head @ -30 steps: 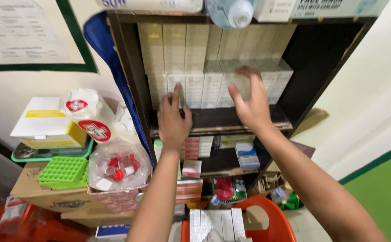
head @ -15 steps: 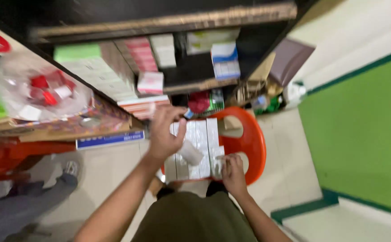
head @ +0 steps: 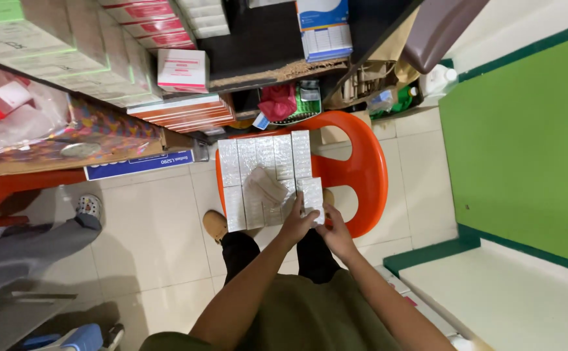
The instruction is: The person repeatedly picks up small white boxes from a black shelf, wipes them with a white cloth, and places them onto a red plastic stool. The person continues this cycle of retrieving, cleaning, and stacking the boxes for the duration of the video.
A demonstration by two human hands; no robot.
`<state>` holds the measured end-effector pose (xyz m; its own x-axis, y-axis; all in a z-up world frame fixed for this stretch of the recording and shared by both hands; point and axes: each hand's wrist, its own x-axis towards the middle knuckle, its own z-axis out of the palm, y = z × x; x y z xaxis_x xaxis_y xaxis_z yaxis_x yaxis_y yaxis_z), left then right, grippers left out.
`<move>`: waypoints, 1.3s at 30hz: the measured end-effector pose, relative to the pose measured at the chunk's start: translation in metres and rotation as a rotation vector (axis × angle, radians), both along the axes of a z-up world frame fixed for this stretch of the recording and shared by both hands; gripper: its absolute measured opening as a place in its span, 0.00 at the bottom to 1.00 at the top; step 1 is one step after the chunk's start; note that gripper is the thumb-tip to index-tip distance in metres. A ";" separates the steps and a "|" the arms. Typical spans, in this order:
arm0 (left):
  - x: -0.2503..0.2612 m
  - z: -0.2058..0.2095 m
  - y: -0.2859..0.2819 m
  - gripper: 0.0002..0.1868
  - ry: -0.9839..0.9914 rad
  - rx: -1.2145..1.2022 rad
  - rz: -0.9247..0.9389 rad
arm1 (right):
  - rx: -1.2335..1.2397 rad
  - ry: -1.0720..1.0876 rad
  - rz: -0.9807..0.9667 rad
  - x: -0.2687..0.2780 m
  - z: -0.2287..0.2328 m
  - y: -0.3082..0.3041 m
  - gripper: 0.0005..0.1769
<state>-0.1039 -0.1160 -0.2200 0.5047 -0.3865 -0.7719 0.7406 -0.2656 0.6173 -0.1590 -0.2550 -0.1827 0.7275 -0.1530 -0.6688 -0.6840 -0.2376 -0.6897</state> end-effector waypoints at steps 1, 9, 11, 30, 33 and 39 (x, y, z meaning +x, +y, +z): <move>0.006 0.010 0.002 0.52 0.000 0.004 0.007 | 0.004 0.000 0.007 0.002 0.005 0.007 0.40; 0.013 0.016 0.096 0.40 -0.144 0.255 0.342 | 0.237 -0.271 0.099 0.033 0.022 0.068 0.26; 0.012 -0.001 0.131 0.38 -0.181 0.279 0.318 | 0.302 -0.285 0.140 0.042 0.009 0.081 0.27; 0.012 0.098 0.233 0.36 0.190 0.071 0.643 | -0.550 -0.341 0.475 0.086 -0.122 0.131 0.26; 0.022 0.126 0.227 0.36 0.197 -0.013 0.620 | -0.122 -0.128 -0.030 0.082 -0.147 0.129 0.25; 0.020 0.034 0.204 0.35 0.250 -0.201 0.682 | -0.032 -0.236 -0.031 0.079 0.036 0.095 0.22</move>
<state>-0.0841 0.0877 -0.1861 0.5014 -0.1967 -0.8426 0.8251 0.4019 0.3971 -0.0799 -0.1604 -0.1462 0.8578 -0.1965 -0.4749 -0.5119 -0.2430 -0.8240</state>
